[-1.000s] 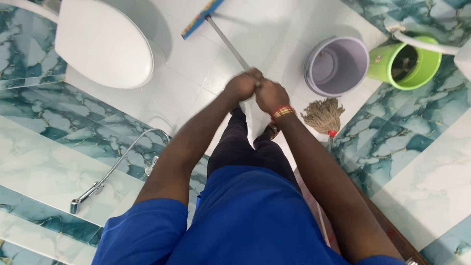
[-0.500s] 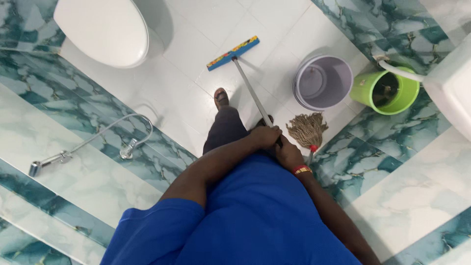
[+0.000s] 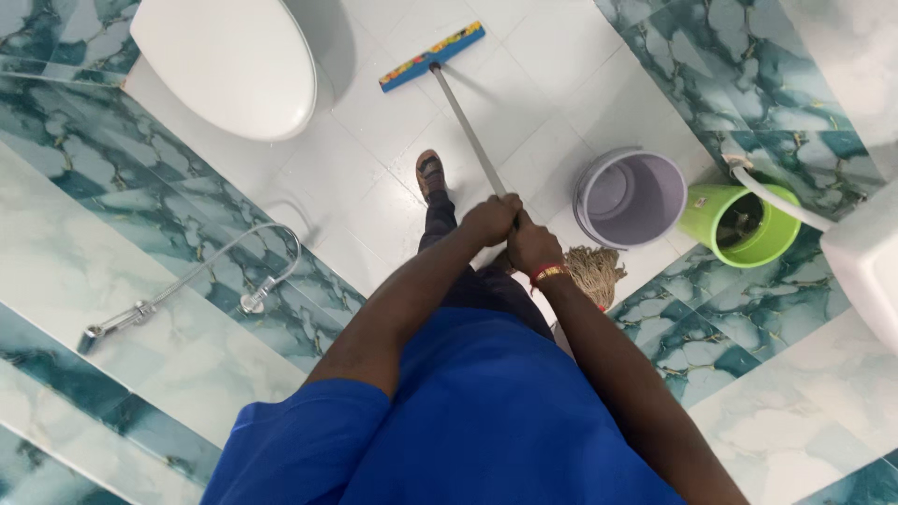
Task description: The person pushes water across a bathroom floor using a squeegee, maneuvering the tool around a bucket and a toilet.
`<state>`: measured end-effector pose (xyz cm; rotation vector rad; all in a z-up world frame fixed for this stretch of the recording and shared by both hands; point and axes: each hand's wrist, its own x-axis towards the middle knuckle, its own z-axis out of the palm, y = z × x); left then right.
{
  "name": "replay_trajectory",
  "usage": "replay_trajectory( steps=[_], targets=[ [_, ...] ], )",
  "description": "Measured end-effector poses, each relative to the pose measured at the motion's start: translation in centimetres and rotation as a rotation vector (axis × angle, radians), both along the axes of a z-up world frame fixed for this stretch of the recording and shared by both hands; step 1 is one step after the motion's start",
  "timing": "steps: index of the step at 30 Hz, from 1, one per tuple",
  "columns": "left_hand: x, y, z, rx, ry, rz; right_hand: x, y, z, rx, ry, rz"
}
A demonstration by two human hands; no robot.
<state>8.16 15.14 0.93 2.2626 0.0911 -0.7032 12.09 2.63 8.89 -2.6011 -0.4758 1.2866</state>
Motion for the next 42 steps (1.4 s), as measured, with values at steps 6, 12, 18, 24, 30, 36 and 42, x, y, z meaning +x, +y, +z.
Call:
replay_trajectory(
  steps=[6,12,18,24,30,36,42],
  targets=[
    [7.2,13.5,-3.7,-0.017,0.111,0.145,8.1,14.1,-2.0,-0.010,-0.038,0.021],
    [11.7,20.7,-5.1,-0.027,-0.116,0.162,12.5,20.5,-2.5,0.215,-0.148,-0.006],
    [10.9,14.1,2.0,-0.089,-0.191,-0.007,11.3,11.8,3.6,0.248,-0.139,-0.027],
    [8.0,-0.8,4.9,-0.199,-0.168,-0.141,7.6,-3.6,7.3,0.160,-0.072,-0.109],
    [7.9,-12.4,2.5,-0.128,-0.060,-0.301,5.9,-14.5,5.9,0.220,-0.160,-0.141],
    [8.5,-17.1,-1.1,-0.103,-0.032,-0.295,6.3,-17.8,3.7,0.154,-0.135,-0.164],
    [11.2,-15.3,-1.5,-0.126,-0.042,-0.244,9.6,-17.9,2.1,0.176,-0.186,-0.042]
  ],
)
